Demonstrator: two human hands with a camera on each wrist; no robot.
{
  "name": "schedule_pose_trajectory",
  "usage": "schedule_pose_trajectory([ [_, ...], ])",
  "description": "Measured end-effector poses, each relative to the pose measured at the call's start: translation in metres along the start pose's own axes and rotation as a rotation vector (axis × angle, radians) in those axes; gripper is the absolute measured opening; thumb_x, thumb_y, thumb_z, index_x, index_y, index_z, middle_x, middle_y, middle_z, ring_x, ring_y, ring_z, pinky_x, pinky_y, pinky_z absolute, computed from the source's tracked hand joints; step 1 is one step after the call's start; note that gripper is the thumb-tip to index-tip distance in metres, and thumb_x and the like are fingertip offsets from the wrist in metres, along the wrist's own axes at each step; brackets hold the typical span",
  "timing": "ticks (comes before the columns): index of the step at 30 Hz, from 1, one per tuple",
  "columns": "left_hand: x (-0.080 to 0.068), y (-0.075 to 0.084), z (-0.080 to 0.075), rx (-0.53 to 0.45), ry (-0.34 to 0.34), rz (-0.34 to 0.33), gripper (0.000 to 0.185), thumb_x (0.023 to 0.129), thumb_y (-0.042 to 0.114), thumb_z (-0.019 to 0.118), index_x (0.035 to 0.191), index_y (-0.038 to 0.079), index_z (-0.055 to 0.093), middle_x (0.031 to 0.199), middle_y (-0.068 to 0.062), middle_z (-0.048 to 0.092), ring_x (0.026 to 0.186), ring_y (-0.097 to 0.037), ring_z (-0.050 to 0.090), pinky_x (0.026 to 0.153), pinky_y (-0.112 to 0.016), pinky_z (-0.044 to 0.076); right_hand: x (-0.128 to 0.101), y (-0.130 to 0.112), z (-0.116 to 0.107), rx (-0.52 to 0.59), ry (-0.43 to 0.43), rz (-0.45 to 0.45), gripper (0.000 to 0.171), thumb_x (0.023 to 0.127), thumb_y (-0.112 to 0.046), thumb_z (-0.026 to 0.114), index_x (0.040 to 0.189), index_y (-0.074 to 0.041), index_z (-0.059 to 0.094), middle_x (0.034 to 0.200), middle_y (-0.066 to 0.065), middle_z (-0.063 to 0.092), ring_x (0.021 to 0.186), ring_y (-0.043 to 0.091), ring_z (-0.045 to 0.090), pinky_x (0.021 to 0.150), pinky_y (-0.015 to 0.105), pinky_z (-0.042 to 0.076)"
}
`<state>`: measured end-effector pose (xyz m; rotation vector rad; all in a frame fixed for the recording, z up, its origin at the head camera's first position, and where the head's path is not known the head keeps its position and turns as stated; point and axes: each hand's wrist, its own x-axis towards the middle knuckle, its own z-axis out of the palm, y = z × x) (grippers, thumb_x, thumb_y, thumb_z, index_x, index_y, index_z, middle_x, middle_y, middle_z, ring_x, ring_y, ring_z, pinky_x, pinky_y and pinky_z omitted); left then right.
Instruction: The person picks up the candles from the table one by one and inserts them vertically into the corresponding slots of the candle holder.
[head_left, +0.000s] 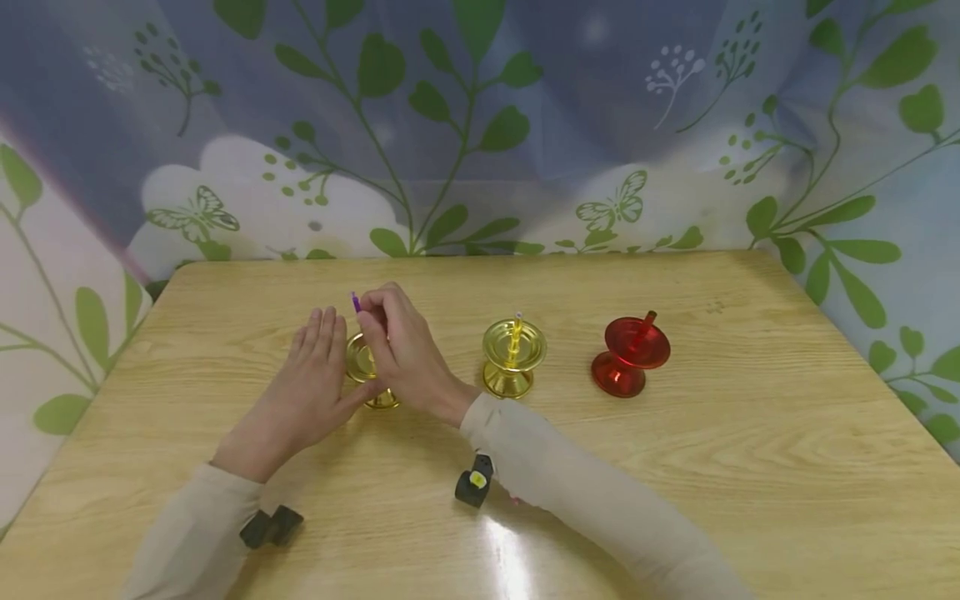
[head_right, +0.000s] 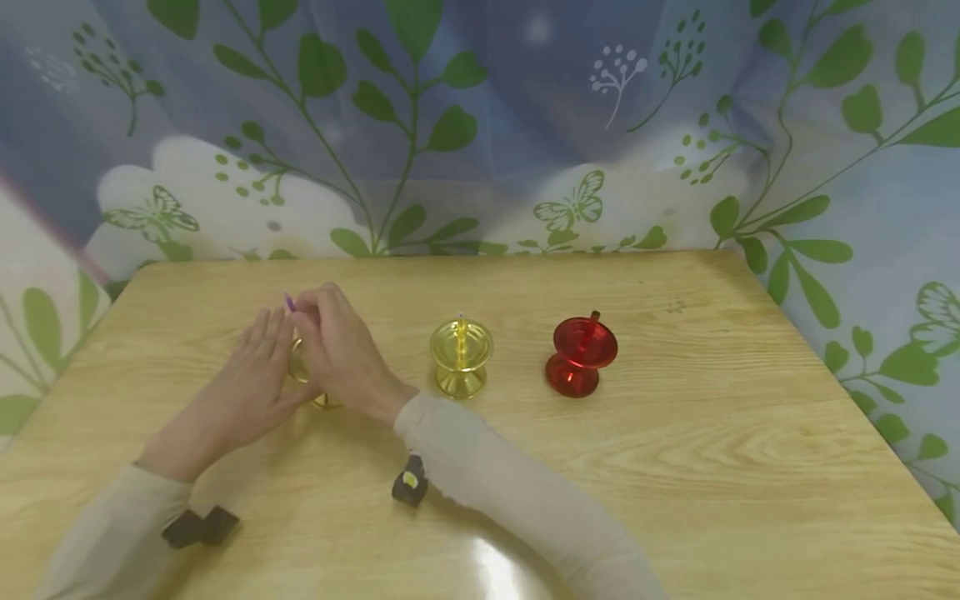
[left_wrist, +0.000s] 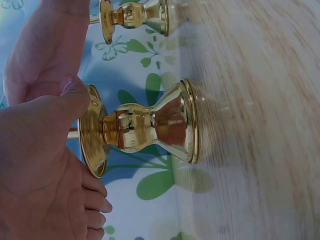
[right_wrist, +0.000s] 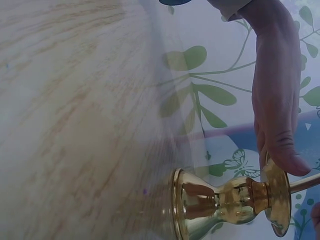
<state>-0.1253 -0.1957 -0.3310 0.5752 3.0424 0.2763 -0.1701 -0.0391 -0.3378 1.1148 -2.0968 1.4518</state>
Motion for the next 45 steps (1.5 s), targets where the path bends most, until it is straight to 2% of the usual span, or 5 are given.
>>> schedule_pose_trajectory([
  [17, 0.0004, -0.0002, -0.001, 0.025, -0.006, 0.0, 0.096, 0.098, 0.056, 0.042, 0.143, -0.022, 0.011, 0.15, -0.04, 0.005, 0.141, -0.051, 0.002, 0.113, -0.06, 0.011, 0.0047, -0.0039, -0.0017, 0.03, 0.022, 0.005, 0.009, 0.102, -0.002, 0.042, 0.106, 0.004, 0.046, 0.094, 0.012, 0.048, 0.079, 0.016, 0.045, 0.067, 0.019, 0.04],
  [23, 0.0016, -0.0011, -0.0007, 0.014, -0.026, -0.013, 0.097, 0.097, 0.056, 0.044, 0.144, -0.021, 0.008, 0.152, -0.039, 0.002, 0.142, -0.049, -0.001, 0.114, -0.06, 0.009, 0.0054, -0.0025, -0.0019, 0.021, 0.032, -0.002, 0.009, 0.102, -0.003, 0.042, 0.106, 0.004, 0.047, 0.094, 0.011, 0.048, 0.078, 0.016, 0.045, 0.067, 0.02, 0.041],
  [45, 0.001, -0.0008, 0.0002, 0.009, -0.029, -0.024, 0.098, 0.097, 0.058, 0.041, 0.145, -0.02, 0.008, 0.152, -0.038, 0.002, 0.142, -0.048, -0.002, 0.113, -0.06, 0.012, 0.0026, 0.0056, 0.002, -0.015, 0.052, -0.016, 0.008, 0.101, -0.002, 0.044, 0.104, 0.004, 0.048, 0.092, 0.012, 0.049, 0.078, 0.019, 0.046, 0.069, 0.022, 0.042],
])
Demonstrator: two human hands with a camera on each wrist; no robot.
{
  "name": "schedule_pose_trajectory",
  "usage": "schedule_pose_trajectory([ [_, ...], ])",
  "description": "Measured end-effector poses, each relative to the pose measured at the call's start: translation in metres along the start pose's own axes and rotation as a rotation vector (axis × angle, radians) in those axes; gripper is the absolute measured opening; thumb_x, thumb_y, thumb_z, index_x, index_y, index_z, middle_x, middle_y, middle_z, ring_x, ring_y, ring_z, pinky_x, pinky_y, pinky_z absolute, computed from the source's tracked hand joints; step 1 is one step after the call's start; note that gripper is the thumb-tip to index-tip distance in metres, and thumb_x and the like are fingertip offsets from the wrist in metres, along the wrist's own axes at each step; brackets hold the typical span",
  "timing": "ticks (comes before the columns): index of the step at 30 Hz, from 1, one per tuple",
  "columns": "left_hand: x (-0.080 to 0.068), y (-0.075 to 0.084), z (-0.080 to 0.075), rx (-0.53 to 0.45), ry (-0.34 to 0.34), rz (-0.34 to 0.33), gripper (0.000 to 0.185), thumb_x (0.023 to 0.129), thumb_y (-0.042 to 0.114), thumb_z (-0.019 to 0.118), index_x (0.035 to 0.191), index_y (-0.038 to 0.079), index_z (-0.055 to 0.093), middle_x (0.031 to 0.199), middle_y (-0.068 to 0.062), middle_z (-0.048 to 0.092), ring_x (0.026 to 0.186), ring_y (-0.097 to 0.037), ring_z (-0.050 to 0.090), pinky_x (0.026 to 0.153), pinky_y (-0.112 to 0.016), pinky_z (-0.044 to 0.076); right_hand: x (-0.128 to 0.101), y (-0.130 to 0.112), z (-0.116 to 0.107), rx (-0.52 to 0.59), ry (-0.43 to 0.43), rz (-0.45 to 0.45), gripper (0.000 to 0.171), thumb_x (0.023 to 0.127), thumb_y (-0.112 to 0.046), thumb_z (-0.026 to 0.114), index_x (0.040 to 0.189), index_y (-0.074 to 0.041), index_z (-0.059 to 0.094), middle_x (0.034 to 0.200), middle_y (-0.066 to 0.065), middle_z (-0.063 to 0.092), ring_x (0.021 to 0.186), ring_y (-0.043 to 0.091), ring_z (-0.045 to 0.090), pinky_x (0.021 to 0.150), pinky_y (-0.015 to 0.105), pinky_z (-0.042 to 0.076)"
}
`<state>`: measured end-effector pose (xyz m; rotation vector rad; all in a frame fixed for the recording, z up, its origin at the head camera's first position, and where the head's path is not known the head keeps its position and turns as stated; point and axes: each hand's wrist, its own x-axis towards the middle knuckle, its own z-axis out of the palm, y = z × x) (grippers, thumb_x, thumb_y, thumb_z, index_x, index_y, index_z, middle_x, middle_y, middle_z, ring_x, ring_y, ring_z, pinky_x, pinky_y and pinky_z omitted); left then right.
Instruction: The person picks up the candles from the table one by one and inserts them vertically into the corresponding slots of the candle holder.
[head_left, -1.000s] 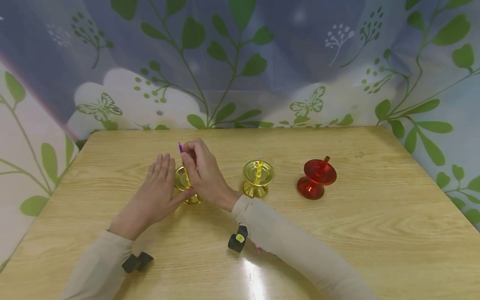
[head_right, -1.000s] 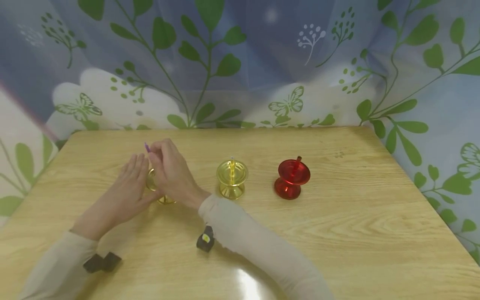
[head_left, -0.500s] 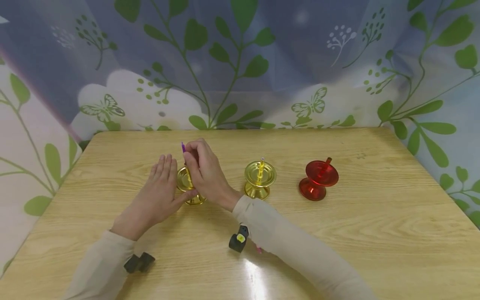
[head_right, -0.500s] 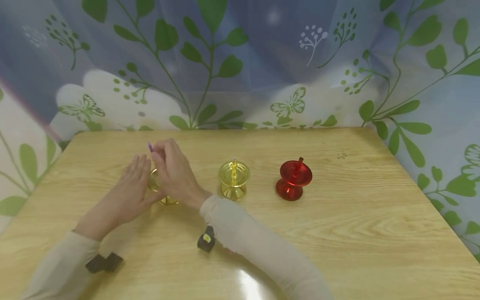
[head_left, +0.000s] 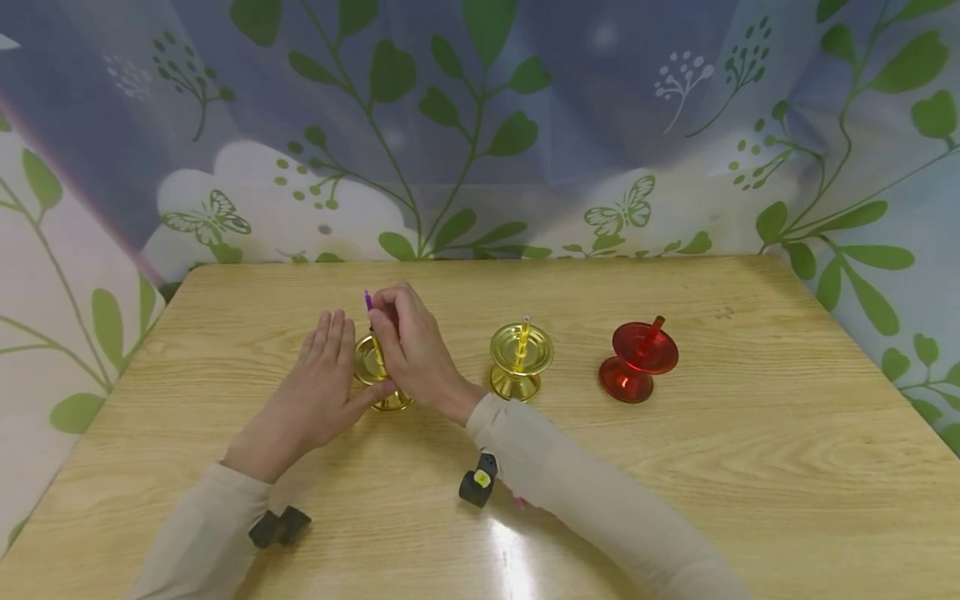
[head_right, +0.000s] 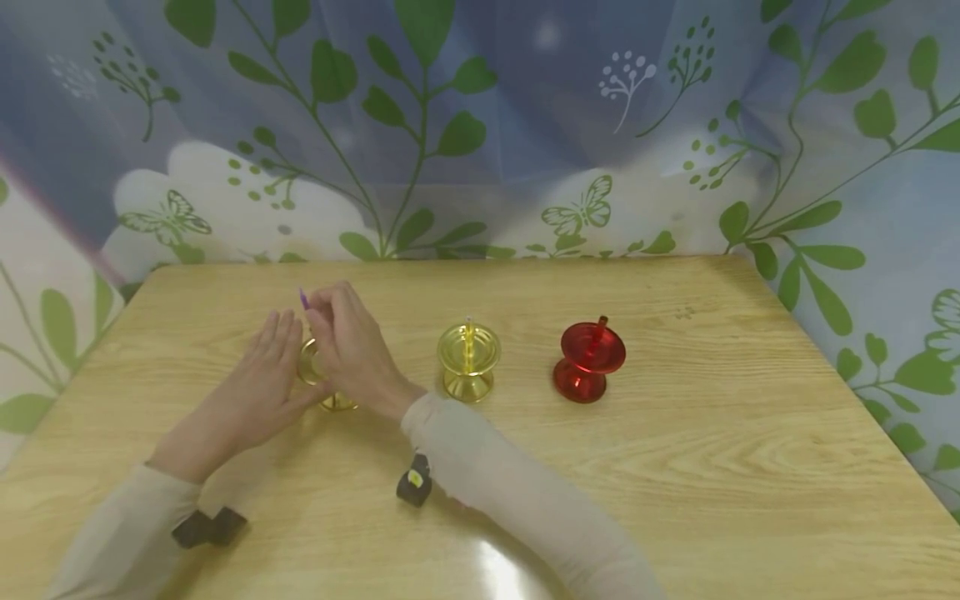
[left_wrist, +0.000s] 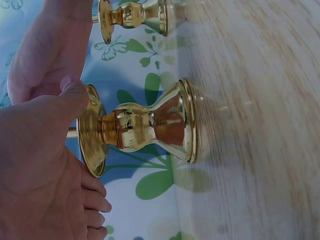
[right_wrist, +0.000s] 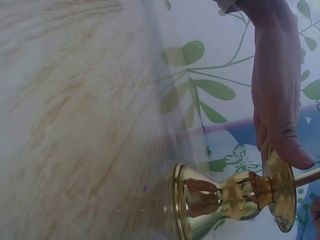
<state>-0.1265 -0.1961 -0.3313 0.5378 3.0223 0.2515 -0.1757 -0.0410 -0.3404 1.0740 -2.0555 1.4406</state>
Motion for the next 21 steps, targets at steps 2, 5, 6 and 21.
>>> schedule_pose_trajectory([
  [2, -0.0001, 0.0, 0.0001, 0.001, 0.003, 0.001, 0.097, 0.097, 0.058, 0.042, 0.145, -0.02, 0.008, 0.152, -0.038, 0.003, 0.142, -0.049, -0.001, 0.113, -0.06, 0.012, -0.0003, 0.0001, 0.0001, -0.004, -0.004, 0.001, 0.008, 0.101, -0.002, 0.044, 0.104, 0.004, 0.048, 0.092, 0.011, 0.049, 0.079, 0.019, 0.047, 0.069, 0.022, 0.042],
  [5, 0.0, 0.0, 0.0003, 0.001, 0.006, 0.003, 0.097, 0.097, 0.058, 0.042, 0.144, -0.02, 0.008, 0.152, -0.038, 0.003, 0.142, -0.049, -0.001, 0.113, -0.06, 0.013, -0.0005, 0.0002, 0.0004, 0.003, -0.011, 0.01, 0.009, 0.101, -0.003, 0.044, 0.105, 0.004, 0.048, 0.092, 0.011, 0.049, 0.078, 0.018, 0.046, 0.068, 0.022, 0.042],
  [6, 0.0, 0.0001, 0.0003, 0.0, 0.007, 0.003, 0.097, 0.097, 0.058, 0.043, 0.144, -0.02, 0.008, 0.152, -0.038, 0.003, 0.142, -0.049, -0.001, 0.113, -0.06, 0.012, -0.0005, 0.0003, 0.0005, 0.011, -0.013, 0.015, 0.009, 0.101, -0.003, 0.043, 0.105, 0.004, 0.048, 0.093, 0.011, 0.049, 0.078, 0.018, 0.046, 0.068, 0.021, 0.042],
  [21, 0.0006, -0.0004, 0.001, -0.014, 0.018, -0.001, 0.098, 0.096, 0.059, 0.042, 0.144, -0.021, 0.01, 0.152, -0.038, 0.003, 0.143, -0.048, -0.001, 0.113, -0.059, 0.012, -0.0008, 0.0026, -0.0018, 0.039, -0.013, -0.016, 0.009, 0.1, -0.001, 0.047, 0.107, 0.003, 0.052, 0.097, 0.012, 0.051, 0.081, 0.018, 0.049, 0.072, 0.02, 0.045],
])
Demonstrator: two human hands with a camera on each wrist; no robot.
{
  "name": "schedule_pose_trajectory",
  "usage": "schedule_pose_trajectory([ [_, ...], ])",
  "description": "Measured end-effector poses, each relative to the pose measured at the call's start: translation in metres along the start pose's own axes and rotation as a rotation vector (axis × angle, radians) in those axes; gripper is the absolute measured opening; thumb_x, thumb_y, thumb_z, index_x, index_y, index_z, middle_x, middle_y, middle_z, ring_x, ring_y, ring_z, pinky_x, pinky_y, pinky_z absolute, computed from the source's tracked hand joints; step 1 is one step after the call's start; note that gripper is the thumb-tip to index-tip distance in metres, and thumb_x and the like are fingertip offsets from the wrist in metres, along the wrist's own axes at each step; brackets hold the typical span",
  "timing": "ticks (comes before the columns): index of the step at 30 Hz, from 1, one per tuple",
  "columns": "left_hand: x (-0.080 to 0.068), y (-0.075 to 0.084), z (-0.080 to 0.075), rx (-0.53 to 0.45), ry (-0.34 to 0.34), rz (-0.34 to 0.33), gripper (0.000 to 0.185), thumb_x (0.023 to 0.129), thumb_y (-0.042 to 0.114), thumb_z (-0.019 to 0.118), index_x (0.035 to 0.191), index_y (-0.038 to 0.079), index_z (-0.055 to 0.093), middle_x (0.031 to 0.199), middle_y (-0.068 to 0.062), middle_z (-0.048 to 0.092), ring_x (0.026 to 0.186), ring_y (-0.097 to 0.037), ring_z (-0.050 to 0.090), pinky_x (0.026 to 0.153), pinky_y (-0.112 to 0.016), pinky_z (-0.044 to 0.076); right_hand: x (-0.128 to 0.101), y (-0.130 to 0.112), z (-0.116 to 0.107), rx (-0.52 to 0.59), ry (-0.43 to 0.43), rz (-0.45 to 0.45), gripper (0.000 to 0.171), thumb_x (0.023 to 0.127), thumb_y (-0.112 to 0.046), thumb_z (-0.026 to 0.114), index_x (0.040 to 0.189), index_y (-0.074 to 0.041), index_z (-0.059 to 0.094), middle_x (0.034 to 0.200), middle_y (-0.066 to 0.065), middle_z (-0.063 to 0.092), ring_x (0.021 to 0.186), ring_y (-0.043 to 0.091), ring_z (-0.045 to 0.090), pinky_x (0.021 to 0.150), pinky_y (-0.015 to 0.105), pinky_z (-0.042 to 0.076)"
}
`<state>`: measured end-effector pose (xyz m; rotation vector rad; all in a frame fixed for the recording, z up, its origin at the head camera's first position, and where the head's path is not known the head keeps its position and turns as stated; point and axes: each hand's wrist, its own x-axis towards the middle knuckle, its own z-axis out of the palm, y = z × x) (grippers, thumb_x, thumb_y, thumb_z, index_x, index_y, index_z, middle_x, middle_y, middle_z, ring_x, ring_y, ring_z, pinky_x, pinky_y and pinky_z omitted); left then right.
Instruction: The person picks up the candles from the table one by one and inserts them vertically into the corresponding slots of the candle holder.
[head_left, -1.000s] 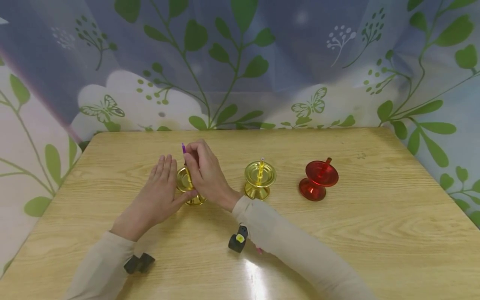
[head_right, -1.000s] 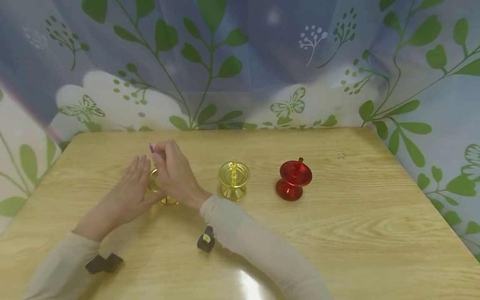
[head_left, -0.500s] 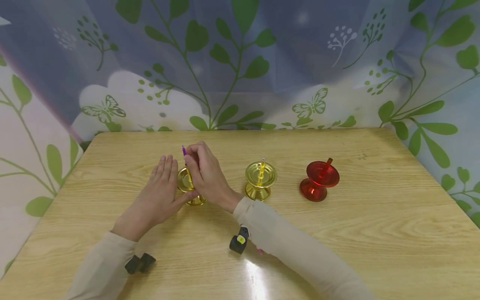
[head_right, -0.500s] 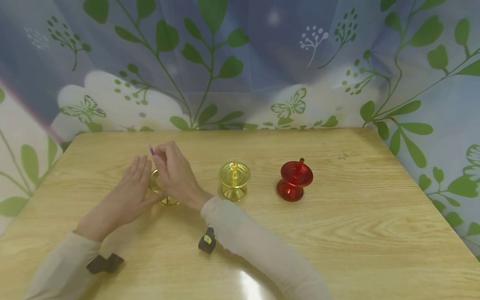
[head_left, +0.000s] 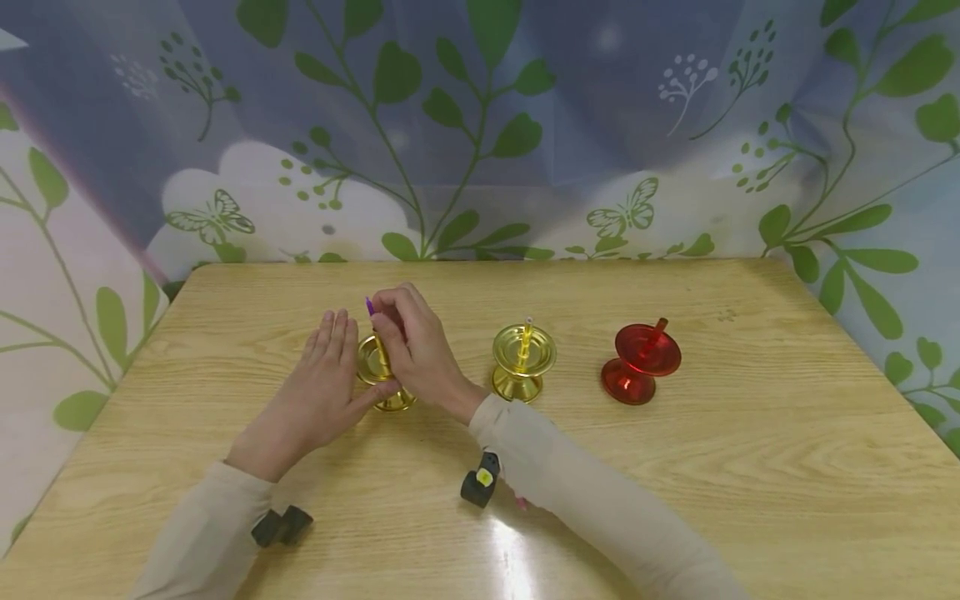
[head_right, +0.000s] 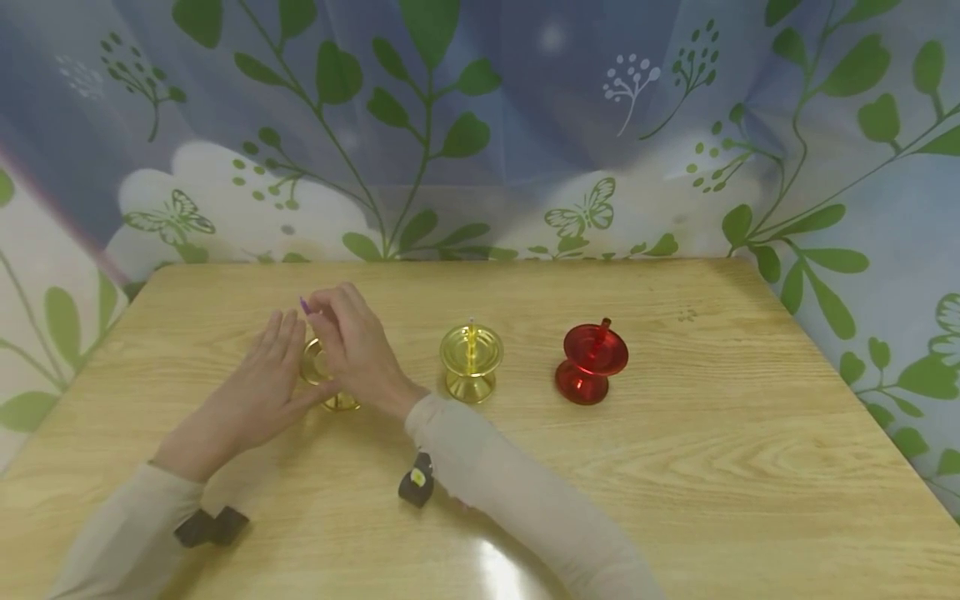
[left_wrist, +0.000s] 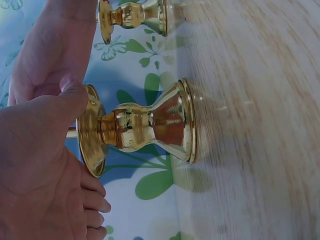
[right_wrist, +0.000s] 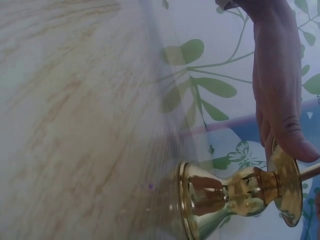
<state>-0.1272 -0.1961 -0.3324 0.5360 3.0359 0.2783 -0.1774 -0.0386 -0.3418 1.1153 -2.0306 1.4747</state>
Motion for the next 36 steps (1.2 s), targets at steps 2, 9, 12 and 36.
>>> schedule_pose_trajectory([
  [2, 0.0, -0.0001, 0.0003, -0.002, -0.002, -0.001, 0.098, 0.097, 0.059, 0.041, 0.144, -0.021, 0.009, 0.152, -0.038, 0.003, 0.143, -0.048, -0.001, 0.114, -0.059, 0.012, -0.0001, 0.0009, 0.0002, 0.003, 0.006, -0.007, 0.01, 0.1, -0.001, 0.048, 0.107, 0.003, 0.052, 0.096, 0.012, 0.051, 0.081, 0.018, 0.049, 0.071, 0.02, 0.044],
  [9, -0.0008, -0.0008, 0.0004, -0.005, -0.004, -0.002, 0.098, 0.097, 0.059, 0.042, 0.144, -0.02, 0.008, 0.152, -0.038, 0.002, 0.143, -0.048, -0.002, 0.114, -0.059, 0.011, 0.0016, 0.0004, -0.0011, -0.014, -0.032, -0.014, 0.011, 0.1, -0.002, 0.047, 0.109, 0.003, 0.052, 0.097, 0.011, 0.051, 0.083, 0.017, 0.049, 0.074, 0.019, 0.044],
  [12, -0.001, -0.001, 0.0003, 0.003, 0.0, 0.002, 0.098, 0.097, 0.058, 0.042, 0.144, -0.021, 0.008, 0.152, -0.038, 0.002, 0.142, -0.048, -0.002, 0.113, -0.059, 0.011, 0.0039, -0.0006, -0.0027, -0.045, -0.08, -0.027, 0.012, 0.101, -0.003, 0.045, 0.11, 0.002, 0.052, 0.099, 0.011, 0.051, 0.086, 0.018, 0.05, 0.078, 0.019, 0.044],
  [36, -0.0013, 0.002, -0.0014, 0.017, 0.0, 0.003, 0.098, 0.097, 0.06, 0.039, 0.145, -0.02, 0.009, 0.152, -0.037, 0.003, 0.143, -0.048, -0.002, 0.114, -0.059, 0.012, 0.0016, -0.0011, -0.0062, -0.023, -0.108, 0.035, 0.009, 0.101, -0.002, 0.044, 0.107, 0.003, 0.049, 0.097, 0.013, 0.05, 0.087, 0.022, 0.052, 0.08, 0.022, 0.046],
])
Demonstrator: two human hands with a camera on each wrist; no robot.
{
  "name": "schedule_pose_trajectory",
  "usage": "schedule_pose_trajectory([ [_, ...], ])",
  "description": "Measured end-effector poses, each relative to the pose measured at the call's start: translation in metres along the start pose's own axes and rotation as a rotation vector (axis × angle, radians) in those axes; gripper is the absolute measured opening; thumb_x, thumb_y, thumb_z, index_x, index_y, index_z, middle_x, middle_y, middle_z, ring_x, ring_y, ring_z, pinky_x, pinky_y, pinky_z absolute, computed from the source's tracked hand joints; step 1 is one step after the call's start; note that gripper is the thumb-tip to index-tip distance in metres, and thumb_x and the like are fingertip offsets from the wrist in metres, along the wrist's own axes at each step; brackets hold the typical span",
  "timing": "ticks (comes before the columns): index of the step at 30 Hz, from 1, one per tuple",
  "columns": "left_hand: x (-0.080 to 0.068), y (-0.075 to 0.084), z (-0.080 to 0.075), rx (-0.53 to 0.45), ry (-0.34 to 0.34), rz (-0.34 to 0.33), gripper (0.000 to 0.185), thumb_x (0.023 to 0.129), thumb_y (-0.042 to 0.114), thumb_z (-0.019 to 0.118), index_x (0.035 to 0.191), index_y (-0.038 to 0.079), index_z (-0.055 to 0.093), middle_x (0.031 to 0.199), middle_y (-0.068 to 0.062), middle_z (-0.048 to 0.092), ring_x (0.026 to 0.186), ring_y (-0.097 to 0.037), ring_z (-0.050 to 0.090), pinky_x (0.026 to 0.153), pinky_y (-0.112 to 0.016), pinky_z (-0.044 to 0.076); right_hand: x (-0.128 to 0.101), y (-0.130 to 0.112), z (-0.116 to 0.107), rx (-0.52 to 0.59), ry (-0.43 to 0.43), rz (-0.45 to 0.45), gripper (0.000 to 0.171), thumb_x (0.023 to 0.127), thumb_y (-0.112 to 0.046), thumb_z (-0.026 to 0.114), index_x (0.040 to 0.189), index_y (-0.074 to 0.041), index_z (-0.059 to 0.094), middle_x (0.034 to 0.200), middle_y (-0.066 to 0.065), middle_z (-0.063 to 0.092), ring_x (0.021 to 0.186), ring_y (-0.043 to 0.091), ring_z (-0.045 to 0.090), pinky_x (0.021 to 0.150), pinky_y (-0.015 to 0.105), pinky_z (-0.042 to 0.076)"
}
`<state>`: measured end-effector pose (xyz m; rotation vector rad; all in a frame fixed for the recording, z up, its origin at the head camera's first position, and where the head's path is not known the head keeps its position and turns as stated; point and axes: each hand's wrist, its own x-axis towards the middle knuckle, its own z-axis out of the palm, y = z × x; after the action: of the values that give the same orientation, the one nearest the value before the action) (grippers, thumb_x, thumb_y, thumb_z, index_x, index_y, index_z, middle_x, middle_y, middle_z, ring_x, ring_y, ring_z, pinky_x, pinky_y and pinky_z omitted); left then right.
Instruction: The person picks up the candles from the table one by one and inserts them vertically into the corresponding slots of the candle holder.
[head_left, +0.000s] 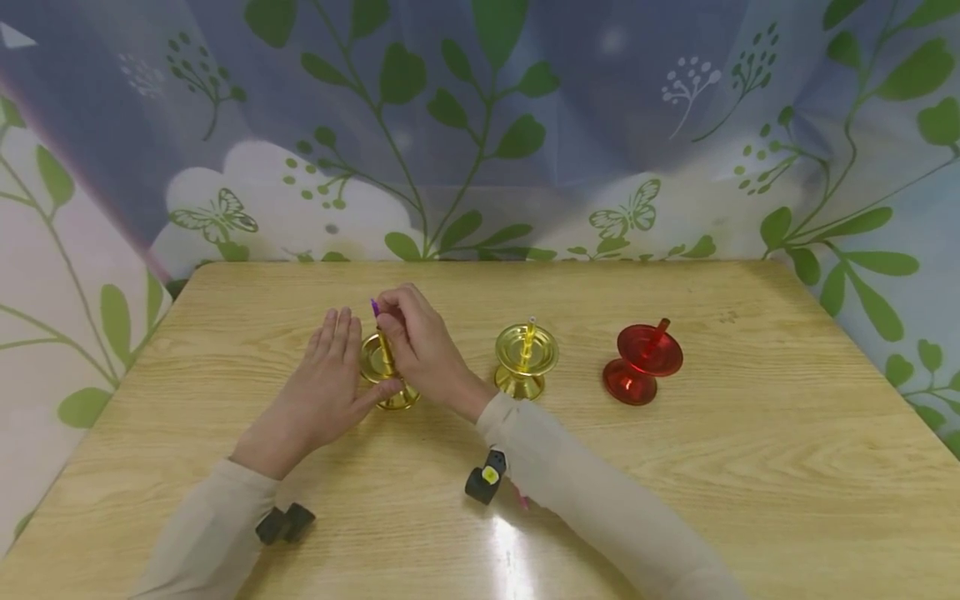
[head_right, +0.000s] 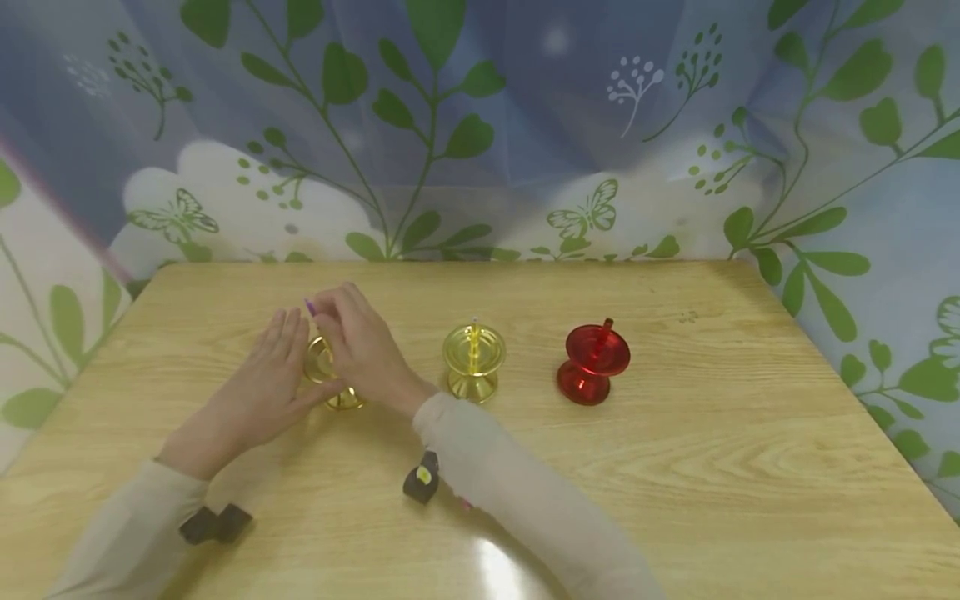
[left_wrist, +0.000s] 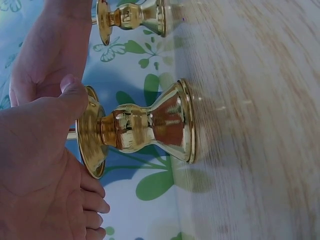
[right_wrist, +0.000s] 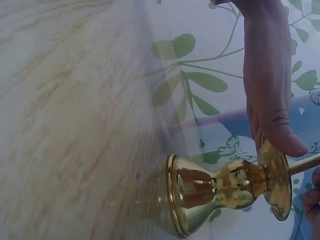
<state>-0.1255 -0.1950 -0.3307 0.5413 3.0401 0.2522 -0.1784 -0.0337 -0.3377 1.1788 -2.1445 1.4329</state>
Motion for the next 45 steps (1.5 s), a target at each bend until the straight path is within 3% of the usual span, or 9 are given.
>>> schedule_pose_trajectory([
  [11, 0.001, 0.002, -0.002, -0.001, 0.003, 0.002, 0.097, 0.097, 0.06, 0.039, 0.145, -0.02, 0.01, 0.152, -0.037, 0.002, 0.143, -0.047, -0.001, 0.114, -0.058, 0.011, -0.005, 0.002, -0.009, 0.016, 0.04, 0.018, 0.01, 0.102, -0.003, 0.042, 0.108, 0.002, 0.049, 0.1, 0.014, 0.052, 0.086, 0.019, 0.05, 0.076, 0.024, 0.046],
  [28, 0.0, 0.004, -0.003, 0.017, 0.031, 0.003, 0.097, 0.097, 0.059, 0.04, 0.144, -0.021, 0.012, 0.152, -0.038, 0.004, 0.143, -0.048, 0.001, 0.114, -0.058, 0.012, -0.007, -0.003, -0.019, -0.016, 0.02, 0.023, 0.015, 0.104, -0.006, 0.037, 0.109, 0.002, 0.049, 0.104, 0.011, 0.053, 0.085, 0.016, 0.047, 0.073, 0.024, 0.043],
  [35, 0.002, 0.002, 0.0, 0.006, 0.006, 0.0, 0.098, 0.096, 0.06, 0.041, 0.145, -0.019, 0.009, 0.153, -0.036, 0.001, 0.143, -0.046, -0.004, 0.115, -0.057, 0.01, -0.01, -0.005, -0.023, -0.034, -0.004, -0.012, 0.01, 0.103, -0.002, 0.04, 0.108, 0.003, 0.048, 0.101, 0.012, 0.052, 0.086, 0.019, 0.048, 0.076, 0.024, 0.044],
  [38, 0.001, 0.001, 0.002, 0.007, 0.01, 0.003, 0.099, 0.096, 0.061, 0.041, 0.145, -0.019, 0.009, 0.153, -0.036, 0.001, 0.143, -0.046, -0.003, 0.115, -0.058, 0.01, -0.011, -0.005, -0.026, -0.04, -0.026, -0.039, 0.016, 0.105, -0.01, 0.037, 0.108, 0.002, 0.047, 0.099, 0.011, 0.05, 0.084, 0.018, 0.047, 0.072, 0.024, 0.043],
  [42, 0.0, 0.0, 0.002, 0.014, 0.019, 0.012, 0.098, 0.096, 0.06, 0.04, 0.145, -0.019, 0.009, 0.153, -0.036, 0.002, 0.143, -0.046, -0.002, 0.115, -0.057, 0.01, -0.013, -0.007, -0.03, -0.048, -0.059, -0.049, 0.04, 0.106, -0.033, 0.026, 0.109, 0.002, 0.046, 0.097, 0.01, 0.049, 0.082, 0.017, 0.046, 0.071, 0.024, 0.042],
  [45, 0.0, 0.001, 0.002, 0.015, 0.023, 0.018, 0.096, 0.097, 0.059, 0.041, 0.146, -0.018, 0.009, 0.153, -0.036, 0.003, 0.144, -0.045, -0.002, 0.115, -0.057, 0.01, -0.015, -0.01, -0.034, -0.052, -0.075, -0.043, 0.048, 0.105, -0.04, 0.022, 0.109, 0.002, 0.046, 0.097, 0.01, 0.049, 0.082, 0.016, 0.046, 0.071, 0.024, 0.042],
])
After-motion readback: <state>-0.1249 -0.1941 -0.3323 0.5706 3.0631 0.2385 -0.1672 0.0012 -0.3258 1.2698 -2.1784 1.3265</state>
